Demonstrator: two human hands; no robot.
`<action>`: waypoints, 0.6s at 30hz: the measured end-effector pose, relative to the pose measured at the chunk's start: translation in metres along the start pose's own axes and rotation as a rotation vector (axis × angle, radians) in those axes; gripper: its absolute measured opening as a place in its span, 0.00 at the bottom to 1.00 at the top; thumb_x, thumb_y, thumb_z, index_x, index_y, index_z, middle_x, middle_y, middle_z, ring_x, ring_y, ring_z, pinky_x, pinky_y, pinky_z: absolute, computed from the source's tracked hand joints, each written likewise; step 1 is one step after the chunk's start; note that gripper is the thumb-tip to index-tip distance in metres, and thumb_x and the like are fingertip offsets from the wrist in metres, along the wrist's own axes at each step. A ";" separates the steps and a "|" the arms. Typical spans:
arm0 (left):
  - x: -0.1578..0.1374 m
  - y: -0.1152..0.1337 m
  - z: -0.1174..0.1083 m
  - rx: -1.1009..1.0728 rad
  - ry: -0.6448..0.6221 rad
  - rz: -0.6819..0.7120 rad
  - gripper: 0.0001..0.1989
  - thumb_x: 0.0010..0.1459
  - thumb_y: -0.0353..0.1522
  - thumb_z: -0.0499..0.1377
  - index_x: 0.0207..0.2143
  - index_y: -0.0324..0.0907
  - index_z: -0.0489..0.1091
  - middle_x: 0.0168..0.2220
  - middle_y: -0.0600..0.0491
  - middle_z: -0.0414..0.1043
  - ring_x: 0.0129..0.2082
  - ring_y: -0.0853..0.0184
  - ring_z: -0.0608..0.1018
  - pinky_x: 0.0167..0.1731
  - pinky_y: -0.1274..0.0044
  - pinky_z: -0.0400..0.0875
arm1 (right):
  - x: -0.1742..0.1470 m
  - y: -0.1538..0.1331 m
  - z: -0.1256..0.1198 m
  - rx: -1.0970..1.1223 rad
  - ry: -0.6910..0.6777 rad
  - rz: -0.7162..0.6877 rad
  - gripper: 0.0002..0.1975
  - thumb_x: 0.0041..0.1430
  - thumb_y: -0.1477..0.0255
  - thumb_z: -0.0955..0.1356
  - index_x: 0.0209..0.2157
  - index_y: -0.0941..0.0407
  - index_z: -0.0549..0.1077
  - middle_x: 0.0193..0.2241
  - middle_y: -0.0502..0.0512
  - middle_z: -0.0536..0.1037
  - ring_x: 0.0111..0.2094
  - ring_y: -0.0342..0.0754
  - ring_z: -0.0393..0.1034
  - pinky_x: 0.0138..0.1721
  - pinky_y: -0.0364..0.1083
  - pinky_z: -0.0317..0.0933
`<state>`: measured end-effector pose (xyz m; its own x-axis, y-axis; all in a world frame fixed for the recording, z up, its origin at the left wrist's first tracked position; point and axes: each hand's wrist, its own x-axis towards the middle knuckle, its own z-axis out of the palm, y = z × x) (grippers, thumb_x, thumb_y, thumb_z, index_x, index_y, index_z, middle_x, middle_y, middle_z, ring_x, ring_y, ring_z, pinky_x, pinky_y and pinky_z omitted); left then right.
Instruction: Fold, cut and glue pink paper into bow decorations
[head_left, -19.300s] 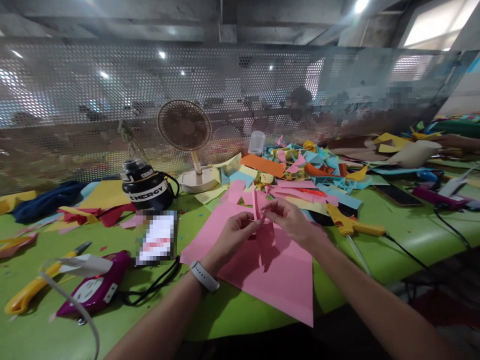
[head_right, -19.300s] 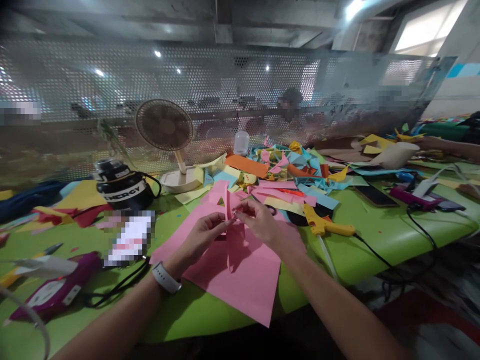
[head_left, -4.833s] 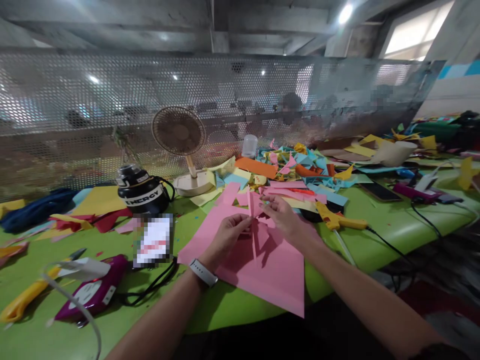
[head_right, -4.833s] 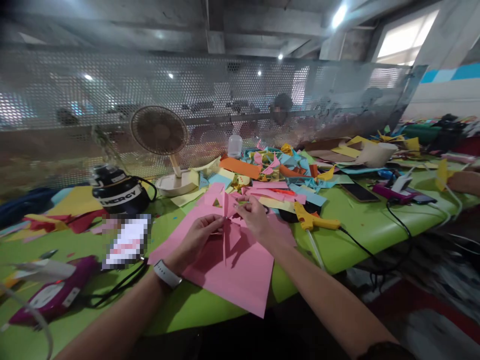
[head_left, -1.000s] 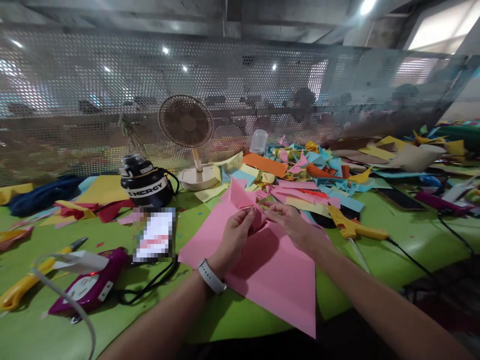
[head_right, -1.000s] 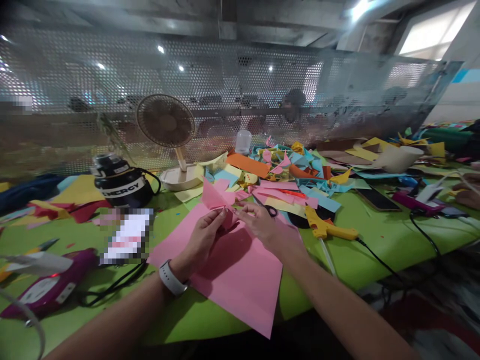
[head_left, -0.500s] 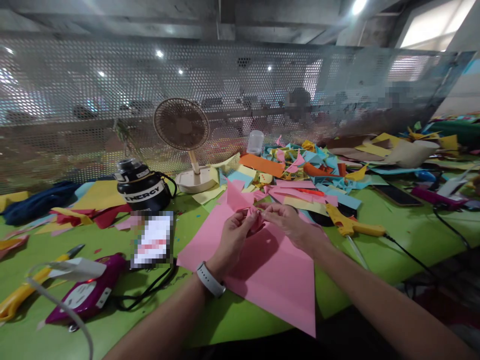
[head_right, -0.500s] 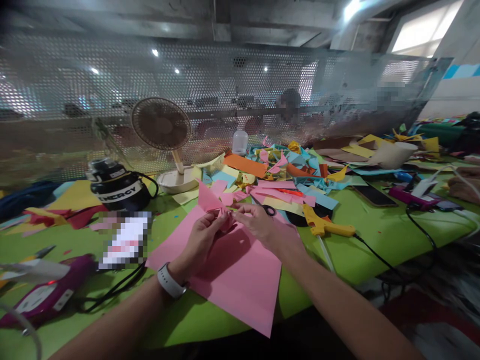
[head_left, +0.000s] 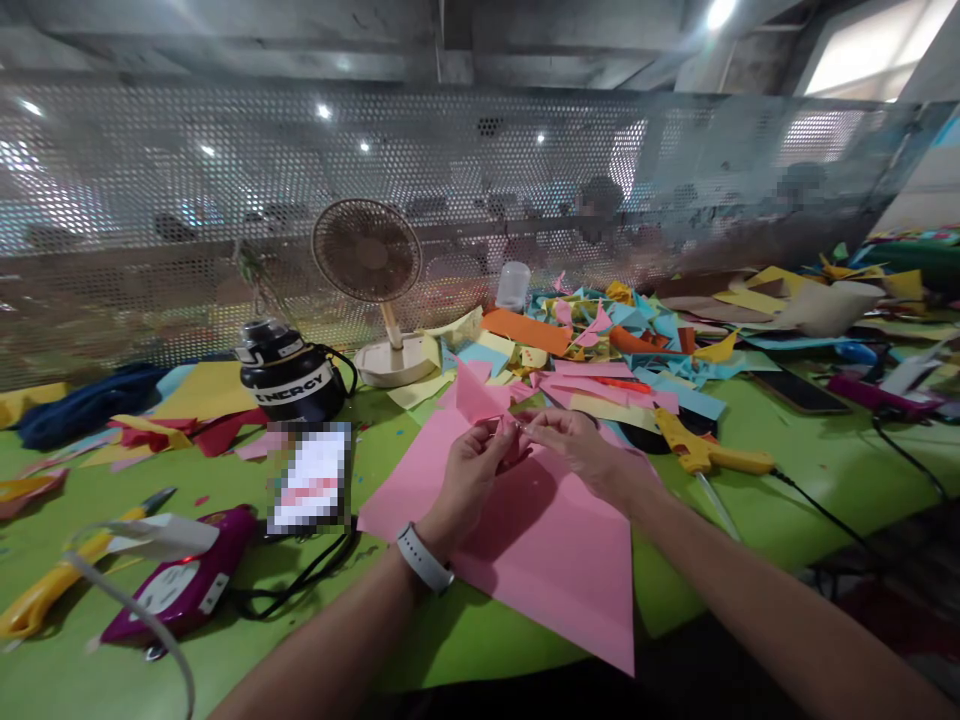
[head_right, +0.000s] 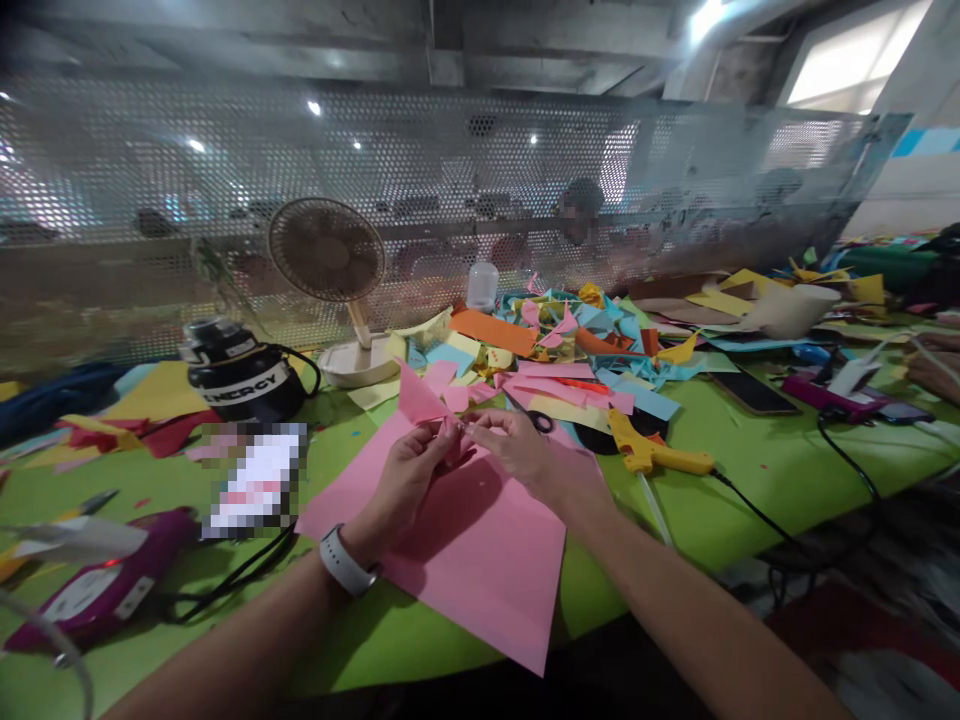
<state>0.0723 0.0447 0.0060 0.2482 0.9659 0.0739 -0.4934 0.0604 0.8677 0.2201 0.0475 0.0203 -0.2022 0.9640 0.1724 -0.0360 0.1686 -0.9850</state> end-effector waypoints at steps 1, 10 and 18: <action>0.000 0.000 0.000 -0.001 -0.002 0.000 0.17 0.45 0.40 0.71 0.31 0.37 0.74 0.25 0.56 0.72 0.25 0.74 0.73 0.35 0.78 0.72 | 0.000 0.000 0.000 -0.008 0.003 0.001 0.13 0.48 0.60 0.72 0.21 0.55 0.73 0.21 0.48 0.73 0.25 0.44 0.66 0.35 0.46 0.62; 0.000 0.002 0.001 -0.020 -0.015 0.014 0.15 0.46 0.39 0.71 0.28 0.37 0.72 0.22 0.58 0.69 0.21 0.77 0.69 0.33 0.80 0.71 | 0.000 -0.004 0.002 -0.022 0.001 -0.014 0.14 0.46 0.58 0.72 0.21 0.55 0.73 0.22 0.50 0.74 0.26 0.44 0.67 0.34 0.46 0.63; 0.000 0.002 0.001 -0.019 -0.013 -0.004 0.17 0.44 0.41 0.71 0.29 0.38 0.73 0.22 0.58 0.69 0.23 0.75 0.71 0.34 0.78 0.72 | 0.000 -0.004 0.002 -0.018 0.010 0.000 0.17 0.43 0.55 0.73 0.18 0.54 0.72 0.20 0.49 0.73 0.25 0.44 0.66 0.33 0.46 0.63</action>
<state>0.0723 0.0445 0.0078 0.2611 0.9622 0.0773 -0.5077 0.0688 0.8588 0.2178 0.0467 0.0243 -0.1929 0.9660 0.1721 -0.0178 0.1719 -0.9850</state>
